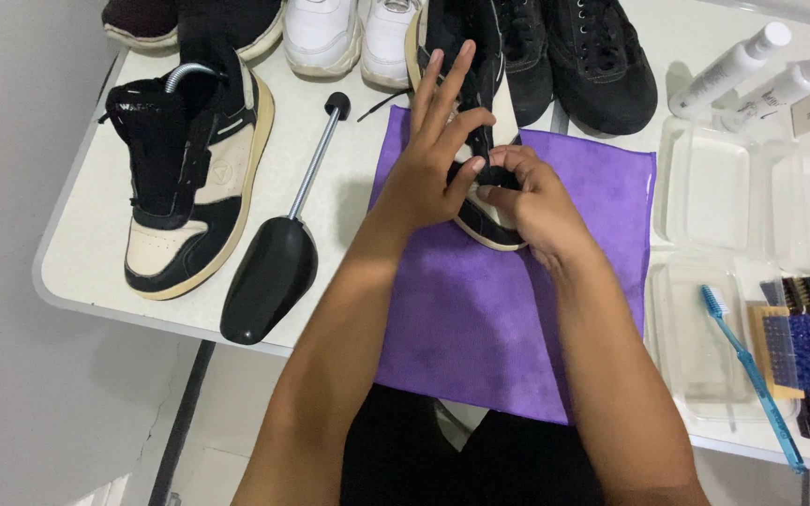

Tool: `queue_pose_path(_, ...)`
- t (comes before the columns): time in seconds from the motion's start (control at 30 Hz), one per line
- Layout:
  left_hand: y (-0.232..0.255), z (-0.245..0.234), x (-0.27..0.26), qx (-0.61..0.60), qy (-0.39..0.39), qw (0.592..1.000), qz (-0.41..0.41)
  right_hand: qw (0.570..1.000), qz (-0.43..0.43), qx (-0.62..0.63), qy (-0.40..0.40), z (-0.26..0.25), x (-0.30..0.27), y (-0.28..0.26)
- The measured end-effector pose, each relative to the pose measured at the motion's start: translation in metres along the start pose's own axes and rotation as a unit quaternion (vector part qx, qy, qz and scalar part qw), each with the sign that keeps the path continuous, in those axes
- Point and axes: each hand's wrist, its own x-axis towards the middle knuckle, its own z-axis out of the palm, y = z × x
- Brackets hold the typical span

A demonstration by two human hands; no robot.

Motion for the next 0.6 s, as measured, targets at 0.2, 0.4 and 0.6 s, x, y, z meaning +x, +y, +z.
queue_pose_path(0.2,-0.002,-0.001,-0.001,-0.018,0.001,1.000,0.001,1.000,0.018,0.008,-0.013,0.001,-0.005,-0.016)
queue_pose_path(0.4,-0.003,-0.006,-0.002,-0.029,-0.014,0.999,-0.019,0.995,-0.086,-0.042,-0.003,-0.002,0.003,0.002)
queue_pose_path(0.6,-0.001,-0.008,-0.003,-0.034,-0.015,0.999,-0.023,0.992,-0.111,-0.056,0.017,-0.003,0.005,0.012)
